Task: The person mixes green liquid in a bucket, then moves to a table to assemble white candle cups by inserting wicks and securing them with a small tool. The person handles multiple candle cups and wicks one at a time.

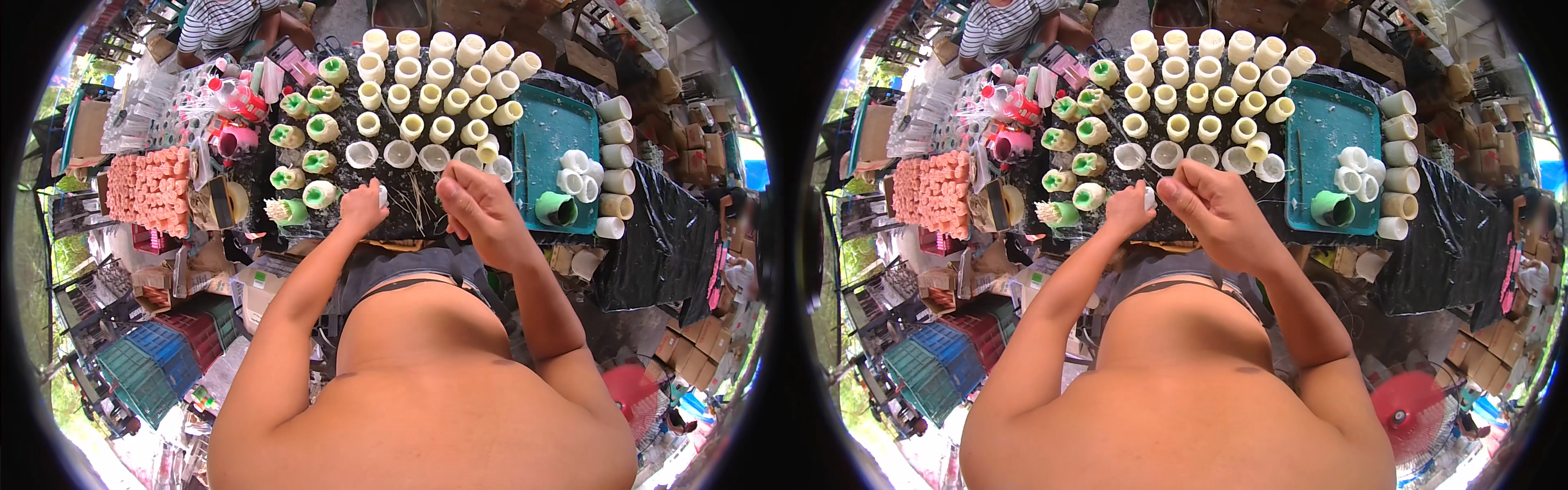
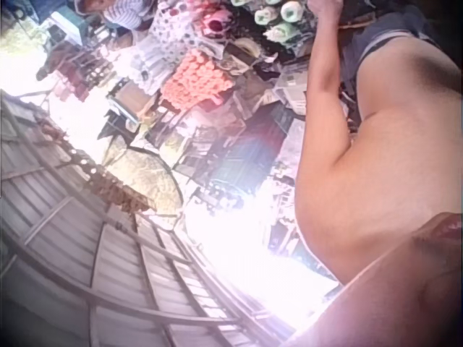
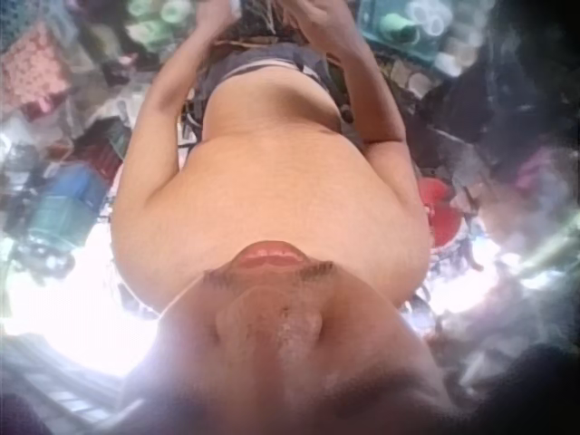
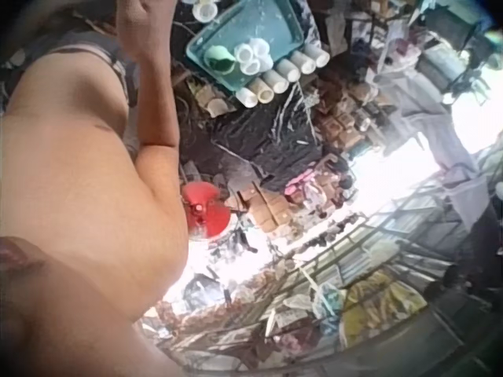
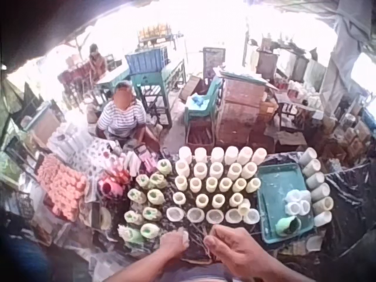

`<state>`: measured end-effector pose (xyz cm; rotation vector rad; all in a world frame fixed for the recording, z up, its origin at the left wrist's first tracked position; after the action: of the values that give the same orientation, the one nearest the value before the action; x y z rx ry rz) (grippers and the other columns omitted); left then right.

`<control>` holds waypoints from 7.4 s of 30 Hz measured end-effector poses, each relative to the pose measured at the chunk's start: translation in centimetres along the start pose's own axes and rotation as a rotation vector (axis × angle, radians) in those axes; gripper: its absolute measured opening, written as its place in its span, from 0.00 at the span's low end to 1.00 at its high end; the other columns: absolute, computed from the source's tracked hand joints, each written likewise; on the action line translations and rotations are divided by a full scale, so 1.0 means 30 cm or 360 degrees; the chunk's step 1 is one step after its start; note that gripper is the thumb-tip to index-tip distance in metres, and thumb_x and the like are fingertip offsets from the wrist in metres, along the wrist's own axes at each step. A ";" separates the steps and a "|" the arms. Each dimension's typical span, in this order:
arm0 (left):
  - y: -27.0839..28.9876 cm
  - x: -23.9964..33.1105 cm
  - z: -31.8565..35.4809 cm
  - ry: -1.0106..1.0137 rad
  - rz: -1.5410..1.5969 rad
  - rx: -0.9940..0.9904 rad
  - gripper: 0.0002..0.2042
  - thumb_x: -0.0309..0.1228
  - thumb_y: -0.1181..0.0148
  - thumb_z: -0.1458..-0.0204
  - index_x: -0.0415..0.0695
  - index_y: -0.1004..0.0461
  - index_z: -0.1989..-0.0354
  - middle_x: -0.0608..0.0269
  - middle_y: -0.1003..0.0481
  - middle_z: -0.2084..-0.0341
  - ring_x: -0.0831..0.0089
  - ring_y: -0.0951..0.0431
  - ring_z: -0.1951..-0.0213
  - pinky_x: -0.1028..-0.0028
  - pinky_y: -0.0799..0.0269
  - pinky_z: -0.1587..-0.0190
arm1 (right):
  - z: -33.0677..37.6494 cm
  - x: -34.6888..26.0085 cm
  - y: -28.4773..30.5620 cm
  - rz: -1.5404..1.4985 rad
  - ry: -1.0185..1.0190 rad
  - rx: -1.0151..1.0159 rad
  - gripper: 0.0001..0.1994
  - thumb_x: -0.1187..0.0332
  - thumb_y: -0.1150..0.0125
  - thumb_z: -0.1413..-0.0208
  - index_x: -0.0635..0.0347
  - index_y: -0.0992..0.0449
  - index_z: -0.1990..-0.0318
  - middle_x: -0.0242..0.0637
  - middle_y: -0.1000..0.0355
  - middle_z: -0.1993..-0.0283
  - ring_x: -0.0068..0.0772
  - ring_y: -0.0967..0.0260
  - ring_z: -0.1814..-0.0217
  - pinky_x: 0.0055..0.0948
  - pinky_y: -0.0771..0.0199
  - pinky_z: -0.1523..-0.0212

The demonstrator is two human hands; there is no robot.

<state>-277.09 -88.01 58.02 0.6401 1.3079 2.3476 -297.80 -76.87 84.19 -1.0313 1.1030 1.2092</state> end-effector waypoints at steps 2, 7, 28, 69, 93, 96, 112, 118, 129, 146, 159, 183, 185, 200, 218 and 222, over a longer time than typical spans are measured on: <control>0.108 -0.030 0.052 0.0077 0.0327 0.0028 0.29 0.47 0.28 0.50 0.43 0.26 0.44 0.43 0.17 0.54 0.49 0.14 0.55 0.56 0.16 0.58 | 0.006 -0.016 0.018 0.0009 -0.0117 0.0094 0.19 0.58 0.42 0.26 0.64 0.26 0.68 0.31 0.35 0.79 0.20 0.41 0.77 0.26 0.37 0.74; 0.272 -0.226 0.271 0.0102 0.3000 -0.0260 0.28 0.49 0.42 0.41 0.42 0.27 0.39 0.61 0.19 0.58 0.73 0.19 0.63 0.75 0.25 0.67 | 0.023 -0.057 0.012 0.0567 0.0082 0.0075 0.08 0.71 0.43 0.29 0.63 0.21 0.60 0.39 0.24 0.75 0.30 0.26 0.76 0.30 0.30 0.71; 0.571 -0.052 0.711 -0.0170 0.3493 0.0561 0.40 0.40 0.19 0.52 0.44 0.36 0.34 0.47 0.23 0.45 0.59 0.19 0.45 0.60 0.22 0.39 | -0.001 -0.218 -0.292 0.1076 0.0813 -0.0204 0.13 0.78 0.34 0.43 0.58 0.18 0.50 0.35 0.23 0.70 0.37 0.24 0.74 0.33 0.28 0.73; 0.621 -0.059 0.664 -0.0436 0.2725 0.0807 0.46 0.35 0.08 0.72 0.41 0.29 0.40 0.62 0.20 0.50 0.73 0.18 0.49 0.69 0.18 0.46 | -0.030 -0.169 -0.393 0.1503 0.1283 0.0062 0.13 0.72 0.28 0.60 0.51 0.18 0.63 0.23 0.32 0.70 0.24 0.30 0.71 0.28 0.39 0.75; 0.645 -0.056 0.660 -0.0237 0.2778 0.0745 0.40 0.28 0.12 0.63 0.41 0.31 0.39 0.60 0.21 0.52 0.72 0.18 0.52 0.69 0.16 0.50 | -0.055 -0.163 -0.351 0.1367 0.1241 0.0154 0.09 0.72 0.26 0.51 0.50 0.21 0.65 0.24 0.26 0.70 0.26 0.27 0.71 0.31 0.38 0.71; 0.648 -0.064 0.669 -0.0231 0.2757 0.0726 0.40 0.28 0.12 0.64 0.41 0.30 0.40 0.60 0.21 0.52 0.72 0.18 0.51 0.70 0.17 0.49 | -0.036 -0.175 -0.346 0.1387 0.1209 0.0112 0.08 0.73 0.27 0.49 0.51 0.21 0.64 0.25 0.24 0.68 0.28 0.26 0.70 0.31 0.38 0.71; 0.768 -0.026 0.685 -0.0253 0.1541 0.0649 0.45 0.42 0.10 0.68 0.41 0.29 0.41 0.56 0.17 0.55 0.65 0.15 0.54 0.67 0.20 0.50 | -0.024 -0.123 -0.312 0.0895 0.0633 -0.0278 0.43 0.65 0.18 0.53 0.64 0.35 0.30 0.48 0.20 0.46 0.44 0.19 0.52 0.37 0.18 0.52; 0.800 -0.008 0.724 -0.0338 0.1557 0.0842 0.53 0.48 0.13 0.64 0.42 0.37 0.29 0.60 0.22 0.49 0.76 0.28 0.71 0.71 0.28 0.65 | -0.054 -0.001 -0.327 0.0263 0.0411 -0.0317 0.37 0.79 0.20 0.55 0.64 0.32 0.35 0.44 0.20 0.45 0.30 0.19 0.48 0.34 0.19 0.45; 0.842 0.019 0.851 -0.0386 0.1706 0.0650 0.10 0.25 0.50 0.30 0.37 0.22 0.51 0.58 0.26 0.61 0.71 0.25 0.60 0.72 0.29 0.56 | -0.005 0.144 -0.296 -0.0300 0.0343 -0.0191 0.39 0.82 0.19 0.57 0.60 0.33 0.36 0.36 0.24 0.41 0.27 0.27 0.37 0.36 0.28 0.33; 0.807 0.076 0.702 -0.0546 0.0901 0.0880 0.07 0.27 0.24 0.52 0.48 0.16 0.65 0.61 0.27 0.69 0.60 0.20 0.69 0.65 0.26 0.67 | 0.012 0.204 -0.309 0.0302 0.0510 -0.0013 0.38 0.68 0.10 0.61 0.59 0.31 0.43 0.39 0.22 0.49 0.28 0.22 0.48 0.34 0.21 0.48; 0.761 0.076 0.692 -0.0842 0.0520 0.0980 0.12 0.26 0.32 0.51 0.48 0.26 0.58 0.63 0.24 0.60 0.58 0.18 0.63 0.60 0.21 0.65 | 0.002 -0.029 -0.307 0.0763 0.0464 -0.0326 0.50 0.59 0.12 0.61 0.57 0.34 0.28 0.48 0.22 0.41 0.49 0.21 0.42 0.44 0.21 0.41; 0.727 0.058 0.697 -0.0720 0.0662 0.0573 0.06 0.27 0.38 0.40 0.43 0.27 0.58 0.57 0.24 0.62 0.52 0.20 0.62 0.59 0.24 0.63 | -0.015 0.145 -0.258 0.0014 -0.0081 -0.0801 0.11 0.67 0.36 0.31 0.63 0.23 0.48 0.31 0.21 0.51 0.24 0.26 0.46 0.31 0.25 0.46; 0.713 0.046 0.699 -0.0677 0.0766 0.0512 0.05 0.28 0.39 0.39 0.42 0.27 0.58 0.56 0.24 0.62 0.51 0.20 0.62 0.59 0.24 0.62 | -0.006 0.175 -0.280 -0.0205 -0.0166 -0.0806 0.08 0.70 0.37 0.30 0.63 0.23 0.49 0.29 0.21 0.53 0.21 0.27 0.46 0.30 0.26 0.45; 0.594 0.026 0.729 -0.0382 0.1303 0.0738 0.04 0.24 0.32 0.41 0.39 0.20 0.60 0.55 0.21 0.70 0.66 0.21 0.72 0.69 0.28 0.68 | -0.016 0.148 -0.273 0.0348 -0.0052 -0.0623 0.09 0.69 0.30 0.44 0.62 0.15 0.58 0.29 0.24 0.74 0.13 0.35 0.72 0.24 0.34 0.71; 0.520 0.045 0.692 -0.0096 0.1679 0.0542 0.03 0.24 0.34 0.43 0.37 0.19 0.64 0.76 0.26 0.78 0.92 0.37 0.76 0.83 0.43 0.73 | 0.029 0.151 -0.296 0.0597 0.0215 -0.0371 0.10 0.65 0.30 0.49 0.60 0.13 0.62 0.42 0.21 0.74 0.33 0.24 0.75 0.32 0.24 0.70; 0.522 0.059 0.688 -0.0026 0.1693 0.0491 0.03 0.24 0.34 0.45 0.37 0.19 0.67 0.76 0.26 0.79 0.92 0.36 0.76 0.82 0.42 0.74 | 0.045 0.115 -0.317 0.0863 0.0378 -0.0267 0.10 0.65 0.29 0.53 0.59 0.14 0.65 0.47 0.18 0.69 0.50 0.18 0.68 0.41 0.18 0.64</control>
<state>-268.71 -80.59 81.45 1.8041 1.5658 2.8675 -288.12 -75.76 81.16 -1.0554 1.5525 1.6603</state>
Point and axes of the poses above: each hand's wrist, its own z-axis away from the middle knuckle, its own y-axis out of the back of the hand, x = y × z, the point moved 1 cm from there along -z, towards the middle knuckle
